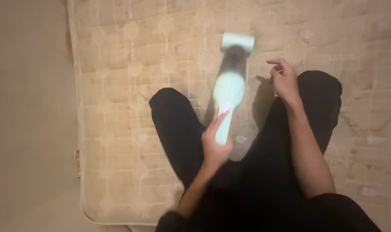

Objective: The person sits cross-legged on a mattress and uses a handheld lint remover to clean the surface. They move the device back and forth across the mattress in a repetitive motion, covering different areas throughout the clip.

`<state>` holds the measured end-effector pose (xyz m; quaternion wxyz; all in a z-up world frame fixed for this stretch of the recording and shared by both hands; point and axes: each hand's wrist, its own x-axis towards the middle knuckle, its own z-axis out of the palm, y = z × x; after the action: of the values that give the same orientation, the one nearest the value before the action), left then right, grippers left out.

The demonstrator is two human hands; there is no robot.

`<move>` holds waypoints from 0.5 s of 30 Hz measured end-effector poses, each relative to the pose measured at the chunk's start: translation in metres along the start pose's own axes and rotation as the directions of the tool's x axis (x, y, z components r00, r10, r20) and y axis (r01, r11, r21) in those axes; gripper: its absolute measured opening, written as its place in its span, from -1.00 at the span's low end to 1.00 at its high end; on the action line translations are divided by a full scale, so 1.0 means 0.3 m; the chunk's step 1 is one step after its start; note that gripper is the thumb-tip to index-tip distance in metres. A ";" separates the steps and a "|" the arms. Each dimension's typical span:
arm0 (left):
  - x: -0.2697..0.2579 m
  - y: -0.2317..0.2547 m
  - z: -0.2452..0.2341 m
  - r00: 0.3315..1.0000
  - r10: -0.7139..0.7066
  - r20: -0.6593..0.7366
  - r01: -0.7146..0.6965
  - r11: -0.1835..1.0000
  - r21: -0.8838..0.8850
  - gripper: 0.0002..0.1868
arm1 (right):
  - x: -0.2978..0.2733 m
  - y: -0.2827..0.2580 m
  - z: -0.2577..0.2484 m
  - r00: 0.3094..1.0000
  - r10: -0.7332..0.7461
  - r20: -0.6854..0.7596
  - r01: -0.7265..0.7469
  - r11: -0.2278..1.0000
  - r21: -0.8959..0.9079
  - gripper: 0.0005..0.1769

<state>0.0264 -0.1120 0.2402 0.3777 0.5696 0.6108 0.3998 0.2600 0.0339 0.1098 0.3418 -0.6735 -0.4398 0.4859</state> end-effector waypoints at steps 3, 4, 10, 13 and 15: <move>0.200 -0.041 0.090 0.996 -0.081 0.034 0.082 0.996 -0.024 -0.19 | -0.011 0.003 -0.014 1.000 -0.004 -0.009 0.004 0.999 0.042 -0.65; 0.264 -0.038 0.124 1.000 -0.029 -0.002 0.029 0.999 -0.033 -0.19 | -0.016 -0.001 -0.021 1.000 -0.007 -0.015 0.007 0.999 0.032 -0.64; 0.409 -0.016 0.141 0.996 0.089 -0.020 -0.091 0.991 -0.096 -0.20 | -0.026 0.007 -0.036 1.000 -0.010 -0.020 0.011 0.999 0.047 -0.64; 0.354 -0.019 0.067 0.999 0.028 0.023 -0.026 0.997 -0.077 -0.21 | -0.029 0.009 -0.035 1.000 -0.009 -0.015 0.010 0.996 0.090 -0.65; 0.262 -0.016 -0.016 0.998 -0.022 0.059 0.025 0.998 -0.050 -0.20 | -0.032 -0.008 -0.033 1.000 -0.015 -0.026 0.017 0.997 0.079 -0.65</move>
<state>0.0149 -0.0341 0.2374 0.4142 0.5640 0.5960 0.3939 0.2675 0.0257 0.1182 0.3779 -0.6619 -0.4212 0.4916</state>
